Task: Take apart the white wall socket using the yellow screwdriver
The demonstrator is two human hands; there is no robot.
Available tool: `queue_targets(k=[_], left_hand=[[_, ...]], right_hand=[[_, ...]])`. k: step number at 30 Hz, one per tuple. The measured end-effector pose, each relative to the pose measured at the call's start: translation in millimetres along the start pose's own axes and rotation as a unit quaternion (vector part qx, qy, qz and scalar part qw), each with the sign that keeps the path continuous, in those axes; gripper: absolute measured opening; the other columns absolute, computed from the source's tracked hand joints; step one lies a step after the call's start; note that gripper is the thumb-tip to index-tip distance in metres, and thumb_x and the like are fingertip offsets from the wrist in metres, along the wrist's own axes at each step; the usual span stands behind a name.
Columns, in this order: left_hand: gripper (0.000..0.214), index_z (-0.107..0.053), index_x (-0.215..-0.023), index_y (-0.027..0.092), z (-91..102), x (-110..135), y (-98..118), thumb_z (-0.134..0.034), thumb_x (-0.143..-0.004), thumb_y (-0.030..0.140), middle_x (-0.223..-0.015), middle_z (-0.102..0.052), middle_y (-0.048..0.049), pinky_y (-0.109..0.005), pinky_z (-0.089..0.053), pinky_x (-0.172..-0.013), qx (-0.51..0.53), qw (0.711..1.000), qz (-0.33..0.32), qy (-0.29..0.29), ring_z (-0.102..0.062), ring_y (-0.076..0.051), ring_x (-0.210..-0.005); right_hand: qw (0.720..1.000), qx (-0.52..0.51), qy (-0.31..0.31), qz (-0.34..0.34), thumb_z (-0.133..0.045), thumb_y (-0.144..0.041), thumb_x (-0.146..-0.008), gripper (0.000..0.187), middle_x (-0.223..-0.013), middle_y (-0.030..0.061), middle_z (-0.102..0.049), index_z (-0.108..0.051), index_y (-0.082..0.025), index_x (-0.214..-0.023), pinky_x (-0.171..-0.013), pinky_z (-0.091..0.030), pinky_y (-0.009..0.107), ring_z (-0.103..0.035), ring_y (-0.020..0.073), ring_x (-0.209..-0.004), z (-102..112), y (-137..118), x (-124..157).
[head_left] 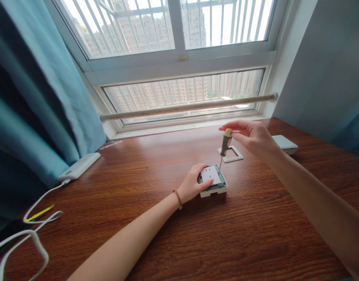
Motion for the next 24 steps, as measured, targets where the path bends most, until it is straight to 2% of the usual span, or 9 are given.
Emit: queue_targets(k=[3,5,9,12,16,18,24], left_hand=[[0.046,-0.048,-0.114,0.017,-0.1,0,0,-0.06,-0.075,0.037,-0.112,-0.053,-0.0097,-0.034,-0.039,-0.091,-0.001,1.0,0.0,0.0,-0.049,-0.022,-0.102],[0.046,-0.048,-0.114,0.016,-0.1,-1,0,-0.06,-0.075,0.037,-0.112,-0.053,-0.0097,-0.034,-0.039,-0.091,-0.002,1.0,0.0,0.0,-0.049,-0.021,-0.102],[0.045,-0.048,-0.114,0.016,-0.1,-2,1,-0.059,-0.076,0.037,-0.112,-0.053,-0.0099,-0.034,-0.039,-0.091,-0.004,1.0,-0.001,-0.001,-0.049,-0.021,-0.102],[0.045,-0.048,-0.114,0.016,-0.3,-1,0,-0.059,-0.076,0.037,-0.111,-0.053,-0.0099,-0.034,-0.039,-0.091,-0.005,1.0,-0.003,-0.001,-0.049,-0.021,-0.101],[0.045,-0.048,-0.114,0.017,-0.7,0,-1,-0.059,-0.076,0.038,-0.111,-0.053,-0.0097,-0.034,-0.039,-0.091,-0.003,1.0,-0.002,0.0,-0.05,-0.021,-0.101],[0.045,-0.048,-0.114,0.017,-0.7,0,-1,-0.059,-0.076,0.038,-0.111,-0.053,-0.0095,-0.034,-0.04,-0.091,-0.001,1.0,-0.001,0.001,-0.05,-0.022,-0.101],[0.045,-0.048,-0.114,0.017,-0.6,-1,0,-0.059,-0.076,0.038,-0.113,-0.052,-0.01,-0.035,-0.038,-0.093,-0.003,1.0,-0.002,0.002,-0.049,-0.022,-0.104]], right_hand=[[0.995,0.084,0.044,0.038,-0.051,-0.012,-0.076,0.025,-0.098,0.0054,-0.067,-0.069,-0.018,-0.092,-0.087,-0.048,0.038,-0.061,0.0201,-0.095,-3,-3,2],[0.984,0.141,0.078,0.074,-0.055,-0.017,-0.077,0.019,-0.096,0.0056,-0.067,-0.07,-0.019,-0.088,-0.086,-0.046,0.038,-0.06,0.0208,-0.094,-5,-4,4],[0.969,0.205,0.116,0.078,-0.065,-0.031,-0.072,0.016,-0.081,0.0045,-0.066,-0.072,-0.021,-0.083,-0.074,-0.049,0.037,-0.061,0.0196,-0.076,-4,-3,5],[0.983,0.164,0.08,0.036,-0.063,-0.029,-0.075,0.022,-0.084,0.0044,-0.068,-0.069,-0.021,-0.094,-0.072,-0.05,0.036,-0.063,0.0188,-0.074,0,2,3],[0.999,0.053,0.002,-0.005,-0.057,-0.025,-0.077,0.026,-0.095,0.0055,-0.069,-0.066,-0.019,-0.101,-0.079,-0.051,0.036,-0.063,0.0194,-0.088,2,6,-1],[0.999,0.051,0.012,-0.008,-0.056,-0.026,-0.078,0.024,-0.095,0.0055,-0.069,-0.067,-0.019,-0.098,-0.079,-0.051,0.036,-0.063,0.0194,-0.088,0,6,-1],[0.986,0.132,0.103,0.013,-0.063,-0.038,-0.073,0.024,-0.083,0.0051,-0.068,-0.07,-0.019,-0.086,-0.068,-0.052,0.035,-0.063,0.019,-0.072,-5,3,4]])
Point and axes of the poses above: each hand's wrist, its own x-axis away from the middle knuckle, its own z-axis out of the back of the hand, y = z × x, the point moved 1 cm from there along -x, towards the middle knuckle
